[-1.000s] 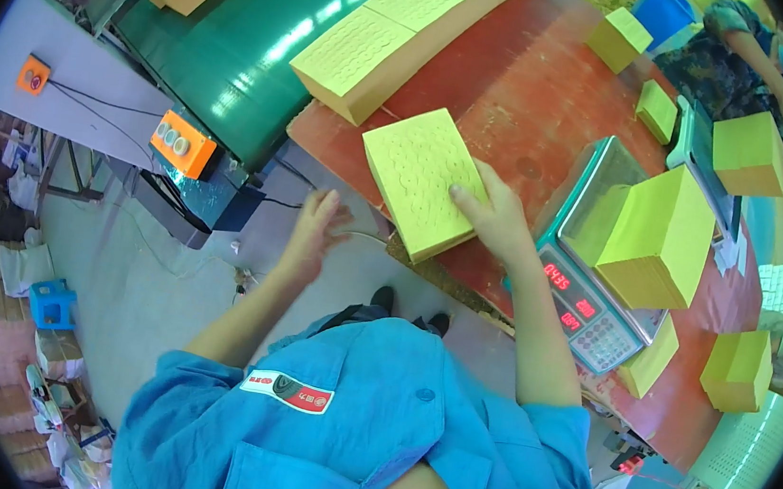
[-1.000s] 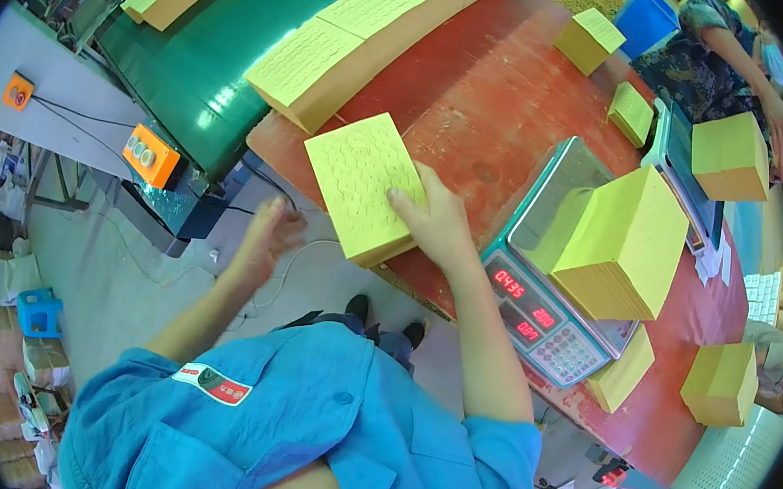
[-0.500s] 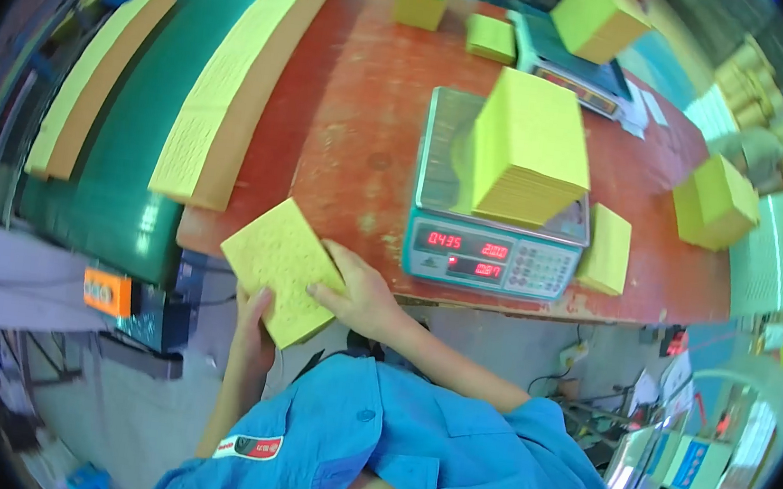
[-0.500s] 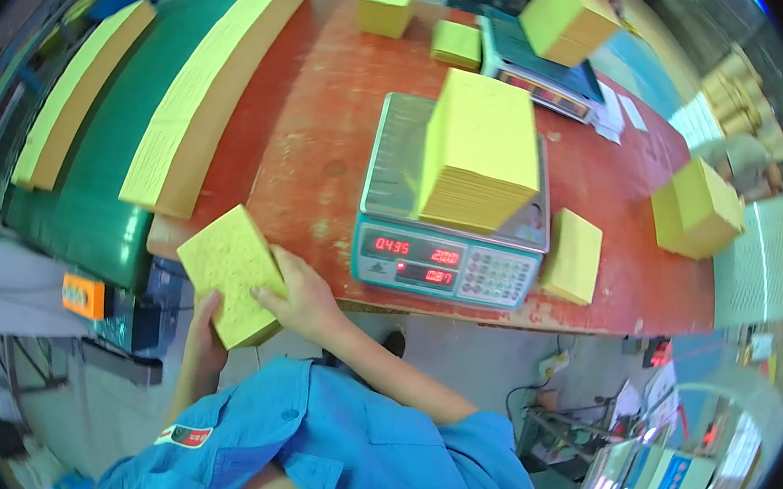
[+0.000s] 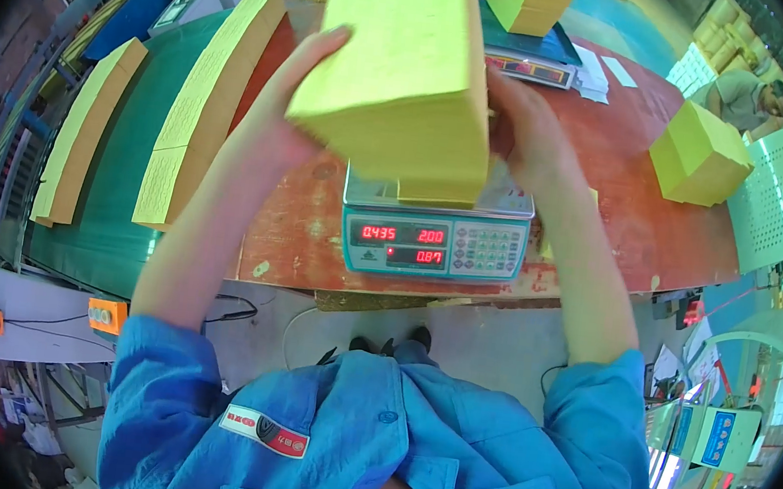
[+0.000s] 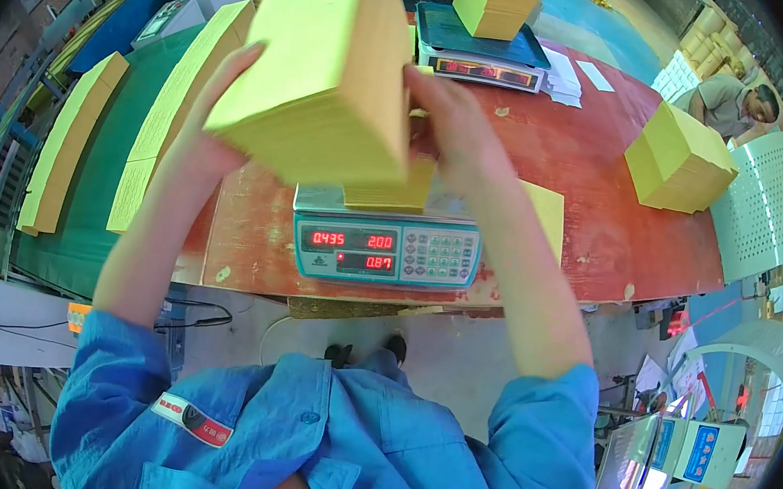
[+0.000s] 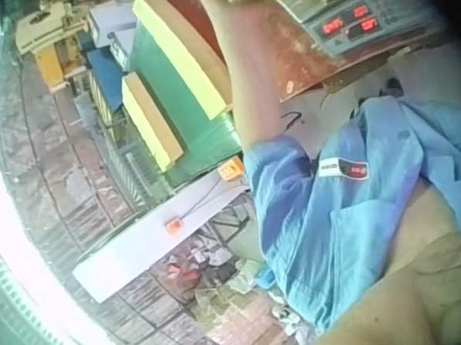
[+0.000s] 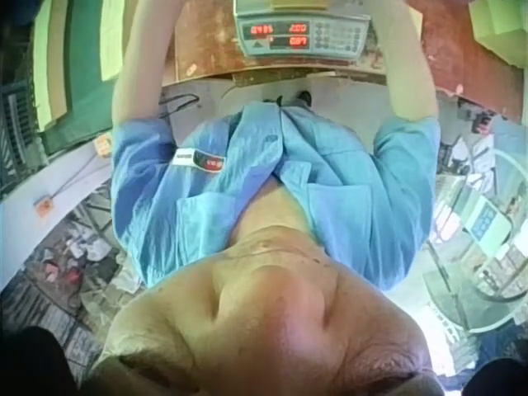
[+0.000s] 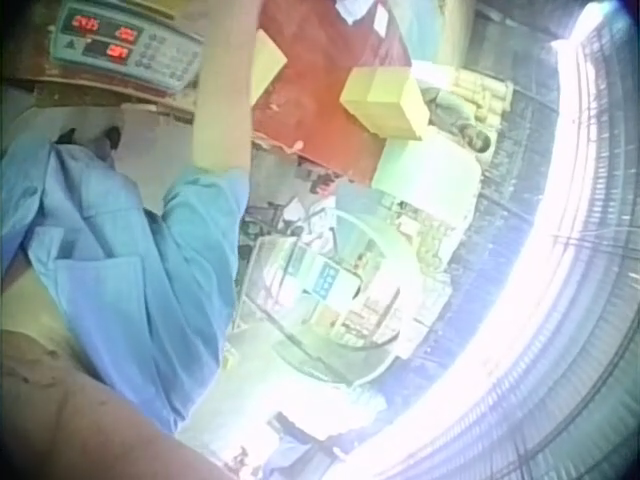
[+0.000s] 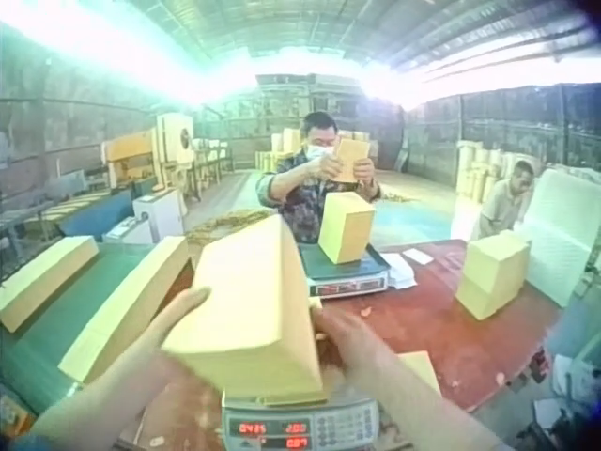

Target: The recorder weighs stacks of yellow paper sheets on a digital scale and stacks them on a table in a workshop.

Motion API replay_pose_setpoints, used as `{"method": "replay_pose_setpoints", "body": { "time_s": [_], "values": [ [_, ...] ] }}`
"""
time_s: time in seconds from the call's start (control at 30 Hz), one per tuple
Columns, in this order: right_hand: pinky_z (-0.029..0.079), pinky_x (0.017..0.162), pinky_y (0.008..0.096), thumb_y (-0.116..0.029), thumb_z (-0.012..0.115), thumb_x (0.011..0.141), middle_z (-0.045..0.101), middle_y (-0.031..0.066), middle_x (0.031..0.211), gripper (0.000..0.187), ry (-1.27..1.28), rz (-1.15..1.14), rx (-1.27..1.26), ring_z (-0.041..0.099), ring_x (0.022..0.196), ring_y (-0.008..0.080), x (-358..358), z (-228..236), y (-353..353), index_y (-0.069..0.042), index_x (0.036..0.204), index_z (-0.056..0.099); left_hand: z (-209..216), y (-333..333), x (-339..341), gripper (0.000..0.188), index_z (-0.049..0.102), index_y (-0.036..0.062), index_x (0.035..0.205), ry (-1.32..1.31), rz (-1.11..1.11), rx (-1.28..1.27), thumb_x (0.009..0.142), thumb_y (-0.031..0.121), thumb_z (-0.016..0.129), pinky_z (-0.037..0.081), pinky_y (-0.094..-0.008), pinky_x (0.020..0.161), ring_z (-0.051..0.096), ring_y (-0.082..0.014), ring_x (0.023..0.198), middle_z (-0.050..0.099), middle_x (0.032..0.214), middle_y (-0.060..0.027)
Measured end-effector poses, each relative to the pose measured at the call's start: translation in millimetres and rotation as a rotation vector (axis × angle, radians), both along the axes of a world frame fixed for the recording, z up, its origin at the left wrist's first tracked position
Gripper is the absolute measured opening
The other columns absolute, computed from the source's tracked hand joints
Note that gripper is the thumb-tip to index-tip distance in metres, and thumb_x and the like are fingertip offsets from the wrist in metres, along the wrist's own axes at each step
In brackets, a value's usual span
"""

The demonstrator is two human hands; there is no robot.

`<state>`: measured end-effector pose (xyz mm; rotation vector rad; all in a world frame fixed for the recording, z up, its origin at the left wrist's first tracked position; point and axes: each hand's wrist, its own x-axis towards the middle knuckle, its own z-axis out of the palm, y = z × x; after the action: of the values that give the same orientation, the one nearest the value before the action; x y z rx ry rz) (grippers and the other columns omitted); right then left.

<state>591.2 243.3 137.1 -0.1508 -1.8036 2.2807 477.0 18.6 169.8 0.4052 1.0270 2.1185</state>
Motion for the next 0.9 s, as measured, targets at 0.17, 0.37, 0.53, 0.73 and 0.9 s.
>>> {"method": "replay_pose_setpoints", "body": {
  "time_s": [0.17, 0.37, 0.53, 0.73, 0.9],
  "values": [
    [0.051, 0.056, 0.0261, -0.03, 0.053, 0.098, 0.065, 0.0059, 0.088, 0.03, -0.149, -0.022, -0.113, 0.062, 0.066, 0.0121, -31, -18, 66, -0.003, 0.107, 0.063, 5, 67, -28, 0.069, 0.05, 0.0117, 0.134, 0.147, -0.043, -0.33, 0.081, 0.052, 0.067, 0.045, -0.0488, 0.094, 0.054, -0.025, 0.118, 0.056, 0.129, -0.0084],
    [0.05, 0.054, 0.0202, -0.024, 0.05, 0.099, 0.066, 0.0035, 0.082, 0.025, -0.187, 0.012, -0.063, 0.061, 0.064, 0.0085, -37, -35, 78, -0.004, 0.104, 0.065, -9, 78, -33, 0.067, 0.053, 0.0105, 0.132, 0.118, -0.05, -0.392, 0.081, 0.051, 0.069, 0.044, -0.0449, 0.093, 0.056, -0.0219, 0.112, 0.059, 0.122, -0.0079],
    [0.047, 0.055, 0.0209, -0.027, 0.049, 0.099, 0.066, 0.0017, 0.079, 0.028, -0.204, 0.032, 0.022, 0.059, 0.062, 0.0079, -38, -38, 81, -0.005, 0.103, 0.067, -10, 79, -29, 0.068, 0.054, 0.0101, 0.131, 0.17, 0.008, -0.466, 0.08, 0.053, 0.068, 0.045, -0.0438, 0.091, 0.055, -0.0217, 0.113, 0.059, 0.123, -0.008],
    [0.045, 0.056, 0.0206, -0.029, 0.052, 0.097, 0.065, 0.0013, 0.079, 0.028, -0.249, -0.059, 0.084, 0.058, 0.061, 0.0083, -31, -36, 73, -0.006, 0.098, 0.068, -9, 83, -24, 0.068, 0.057, 0.0115, 0.128, 0.188, 0.052, -0.524, 0.079, 0.056, 0.069, 0.045, -0.0416, 0.09, 0.055, -0.0204, 0.113, 0.06, 0.122, -0.0068],
    [0.045, 0.056, 0.022, -0.032, 0.055, 0.096, 0.065, 0.0022, 0.08, 0.03, -0.198, -0.073, 0.087, 0.057, 0.06, 0.0086, -37, -46, 70, -0.005, 0.095, 0.068, -20, 82, -36, 0.077, 0.049, 0.0144, 0.135, 0.259, 0.08, -0.537, 0.076, 0.061, 0.067, 0.048, -0.0442, 0.088, 0.056, -0.0176, 0.112, 0.061, 0.115, -0.0049]
  ]
}}
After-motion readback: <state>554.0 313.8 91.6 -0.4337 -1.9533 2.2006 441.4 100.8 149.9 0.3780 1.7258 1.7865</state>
